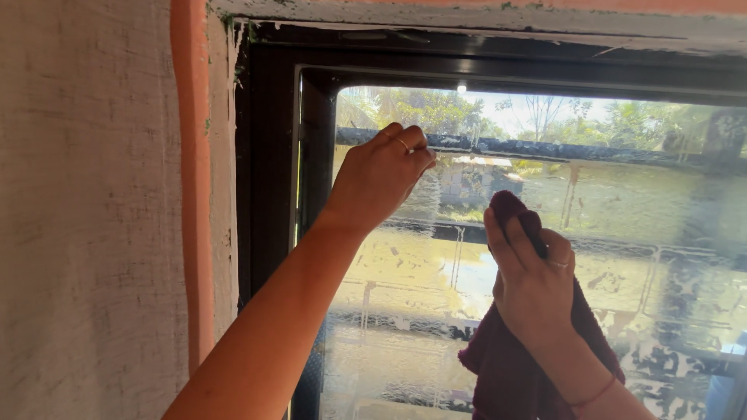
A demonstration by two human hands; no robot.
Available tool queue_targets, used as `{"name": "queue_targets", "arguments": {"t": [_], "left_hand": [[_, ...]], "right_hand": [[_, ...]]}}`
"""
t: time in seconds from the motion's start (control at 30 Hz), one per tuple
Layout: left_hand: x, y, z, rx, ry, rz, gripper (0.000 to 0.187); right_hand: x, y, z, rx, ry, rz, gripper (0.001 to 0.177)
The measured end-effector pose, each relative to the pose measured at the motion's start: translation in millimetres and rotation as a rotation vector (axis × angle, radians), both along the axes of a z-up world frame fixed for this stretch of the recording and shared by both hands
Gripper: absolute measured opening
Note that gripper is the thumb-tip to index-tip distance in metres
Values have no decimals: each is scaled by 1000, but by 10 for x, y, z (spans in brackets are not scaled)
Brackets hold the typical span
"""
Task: The person wets a maroon cloth in a green bowl, then wipes a soapy window pane with the cloth. They repeatedly wipe different sections of the glass, occasionally using a finger to rub spots, and continue wiping until the end of the clip.
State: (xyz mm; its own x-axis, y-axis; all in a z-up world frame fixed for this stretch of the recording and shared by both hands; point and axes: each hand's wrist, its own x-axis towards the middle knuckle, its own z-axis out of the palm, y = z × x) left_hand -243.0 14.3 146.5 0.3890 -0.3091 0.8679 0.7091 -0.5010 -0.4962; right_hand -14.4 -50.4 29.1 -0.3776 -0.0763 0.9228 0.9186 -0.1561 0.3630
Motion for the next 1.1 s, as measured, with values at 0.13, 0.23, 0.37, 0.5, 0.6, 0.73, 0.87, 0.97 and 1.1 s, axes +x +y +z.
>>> {"name": "queue_targets", "arguments": {"t": [0.13, 0.23, 0.37, 0.5, 0.6, 0.73, 0.87, 0.97, 1.1], "left_hand": [[59, 62, 45, 86, -10, 54, 10], [127, 114, 76, 185, -32, 158, 10], [109, 128, 126, 213, -67, 325, 11], [0, 32, 47, -304, -155, -243, 9], [-235, -92, -143, -586, -50, -364, 15], [-398, -253, -469, -210, 211, -336, 21], [-214, -318, -445, -481, 78, -336, 16], [6, -301, -244, -402, -68, -283, 16], [204, -211, -37, -243, -158, -153, 12]], "right_hand": [[-2, -5, 9, -25, 8, -9, 68], [21, -4, 0, -39, 0, -6, 69], [33, 16, 2, -35, 0, 7, 69], [47, 17, 0, -39, -17, 30, 67], [42, 20, 10, -52, -26, 70, 67], [25, 23, 45, -31, -37, 94, 64], [15, 29, 36, -31, -28, 111, 63], [16, 12, 47, -32, -46, 122, 62], [28, -5, 49, -36, -45, 131, 62]]}}
